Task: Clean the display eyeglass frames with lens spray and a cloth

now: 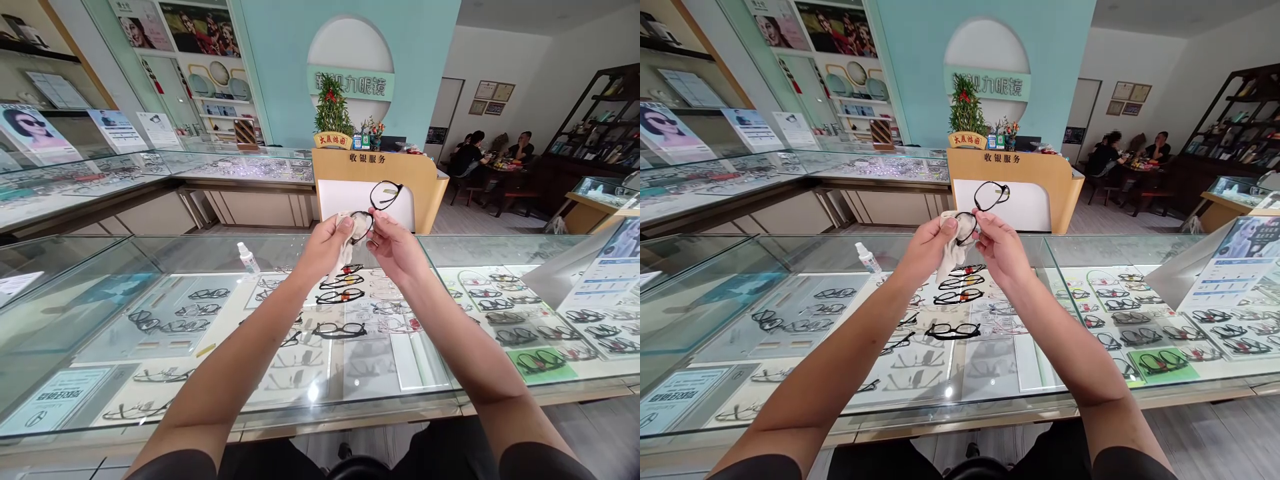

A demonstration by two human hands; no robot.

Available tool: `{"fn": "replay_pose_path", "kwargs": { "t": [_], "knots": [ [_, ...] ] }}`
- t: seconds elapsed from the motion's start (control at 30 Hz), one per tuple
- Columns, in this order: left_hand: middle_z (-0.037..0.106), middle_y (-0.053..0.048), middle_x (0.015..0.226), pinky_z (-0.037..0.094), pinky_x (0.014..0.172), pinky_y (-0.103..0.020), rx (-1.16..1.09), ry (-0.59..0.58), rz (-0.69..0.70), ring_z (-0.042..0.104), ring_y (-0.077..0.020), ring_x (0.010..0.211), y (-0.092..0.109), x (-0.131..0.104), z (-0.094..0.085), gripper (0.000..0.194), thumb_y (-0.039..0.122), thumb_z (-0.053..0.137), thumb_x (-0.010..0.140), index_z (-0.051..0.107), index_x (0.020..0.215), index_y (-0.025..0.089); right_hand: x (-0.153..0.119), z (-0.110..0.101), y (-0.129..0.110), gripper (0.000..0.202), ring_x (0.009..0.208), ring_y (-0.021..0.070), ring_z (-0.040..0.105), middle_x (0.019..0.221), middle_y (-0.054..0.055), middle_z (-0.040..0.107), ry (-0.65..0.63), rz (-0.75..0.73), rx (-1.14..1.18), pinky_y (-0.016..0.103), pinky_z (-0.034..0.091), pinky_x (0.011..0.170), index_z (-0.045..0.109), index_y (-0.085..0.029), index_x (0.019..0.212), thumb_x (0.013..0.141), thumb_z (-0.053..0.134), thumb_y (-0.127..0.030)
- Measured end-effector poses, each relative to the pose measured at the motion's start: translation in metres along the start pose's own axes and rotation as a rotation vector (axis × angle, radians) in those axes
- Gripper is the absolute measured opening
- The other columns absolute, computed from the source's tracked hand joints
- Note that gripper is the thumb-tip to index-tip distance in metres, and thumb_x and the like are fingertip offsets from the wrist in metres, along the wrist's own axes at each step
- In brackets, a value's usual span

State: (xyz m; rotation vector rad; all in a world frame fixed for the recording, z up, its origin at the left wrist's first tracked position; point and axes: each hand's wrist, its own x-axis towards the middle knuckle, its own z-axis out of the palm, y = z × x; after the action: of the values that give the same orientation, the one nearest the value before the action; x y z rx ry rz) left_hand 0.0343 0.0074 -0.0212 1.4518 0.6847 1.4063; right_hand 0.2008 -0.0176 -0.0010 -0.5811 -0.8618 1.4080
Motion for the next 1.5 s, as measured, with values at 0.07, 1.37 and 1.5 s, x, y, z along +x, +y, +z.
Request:
{"fn": "replay_pose_path", "kwargs": {
  "t": [0.07,1.37,1.5],
  "knots": [
    [0.071,-0.004,0.080,0.047,0.056,-0.028,0.046,-0.009,0.002,0.057,-0.0143,0.064,0.003,-0.001,0.000,0.059,0.078,0.082,0.088,0.075,0.092,0.020,-0.002,0.002,0.003,0.034,0.070,0.0111,0.055,0.081,-0.005,0.070,-0.004,0.009,-0.005,0.028,0.039,0.063,0.080,-0.026,0.094,0.069,0.099,-0.039],
    [0.062,-0.003,0.076,0.044,0.064,-0.032,0.254,0.065,0.101,0.054,-0.0171,0.070,0.019,-0.009,0.006,0.066,0.083,0.072,0.092,0.061,0.072,0.021,-0.008,0.002,-0.016,0.039,0.062,0.0099,0.030,0.067,-0.008,0.048,-0.068,-0.041,-0.021,0.027,0.034,0.057,0.084,-0.026,0.094,0.065,0.103,-0.045],
    [0.063,-0.002,0.071,0.042,0.060,-0.030,0.304,0.107,0.069,0.054,-0.0155,0.065,0.028,-0.008,-0.006,0.066,0.084,0.072,0.092,0.061,0.072,0.021,-0.006,-0.002,-0.025,0.043,0.061,0.0098,0.027,0.063,-0.009,0.035,-0.066,-0.038,0.023,0.027,0.032,0.056,0.085,-0.026,0.094,0.064,0.106,-0.048]
  ]
}}
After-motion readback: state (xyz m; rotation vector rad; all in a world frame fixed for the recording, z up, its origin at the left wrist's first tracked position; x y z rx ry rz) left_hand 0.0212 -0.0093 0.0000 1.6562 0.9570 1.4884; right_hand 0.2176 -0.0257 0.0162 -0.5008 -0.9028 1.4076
